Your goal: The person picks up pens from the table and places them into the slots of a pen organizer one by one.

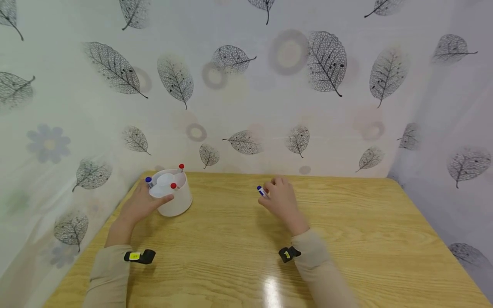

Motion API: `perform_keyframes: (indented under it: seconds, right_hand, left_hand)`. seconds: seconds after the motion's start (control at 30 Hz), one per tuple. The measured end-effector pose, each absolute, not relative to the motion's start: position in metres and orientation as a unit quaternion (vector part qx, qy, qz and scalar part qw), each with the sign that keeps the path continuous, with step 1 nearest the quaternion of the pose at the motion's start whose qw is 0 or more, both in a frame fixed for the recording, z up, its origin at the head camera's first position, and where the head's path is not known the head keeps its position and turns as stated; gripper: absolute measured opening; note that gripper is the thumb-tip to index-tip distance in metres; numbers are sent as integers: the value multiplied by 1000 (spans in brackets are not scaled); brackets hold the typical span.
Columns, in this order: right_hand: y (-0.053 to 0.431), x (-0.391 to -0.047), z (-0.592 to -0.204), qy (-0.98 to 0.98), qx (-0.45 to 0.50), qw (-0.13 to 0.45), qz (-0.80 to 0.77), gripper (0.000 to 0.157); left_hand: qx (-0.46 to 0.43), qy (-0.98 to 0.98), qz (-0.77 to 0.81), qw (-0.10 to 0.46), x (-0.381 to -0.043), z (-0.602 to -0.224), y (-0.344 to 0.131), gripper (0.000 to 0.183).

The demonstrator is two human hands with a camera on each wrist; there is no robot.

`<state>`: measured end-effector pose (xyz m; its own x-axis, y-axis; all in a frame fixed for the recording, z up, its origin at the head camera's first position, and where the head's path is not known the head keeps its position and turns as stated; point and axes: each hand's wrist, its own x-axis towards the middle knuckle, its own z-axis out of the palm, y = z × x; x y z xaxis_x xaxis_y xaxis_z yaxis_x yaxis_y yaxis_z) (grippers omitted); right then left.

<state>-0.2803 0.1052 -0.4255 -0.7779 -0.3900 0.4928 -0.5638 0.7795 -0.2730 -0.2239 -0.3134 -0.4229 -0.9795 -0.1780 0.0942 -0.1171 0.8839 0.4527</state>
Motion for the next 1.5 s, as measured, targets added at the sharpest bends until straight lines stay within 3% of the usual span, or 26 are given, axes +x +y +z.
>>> perform_keyframes:
  seconds: [0.83,1.23,1.5]
  right_hand:
    - [-4,-263,-391,-810,373,345,293,8]
    - [-41,-249,-380,-788,377,366,322,10]
    - [-57,-247,-377,-782,390,340,348,13]
  left_hand:
    - [84,-967,-231,64,-224,-424,-311,128]
    - [87,-967,-231,62,-226,-425,-311,130]
    - [80,-968,-230,63,-225,-425,-313,128]
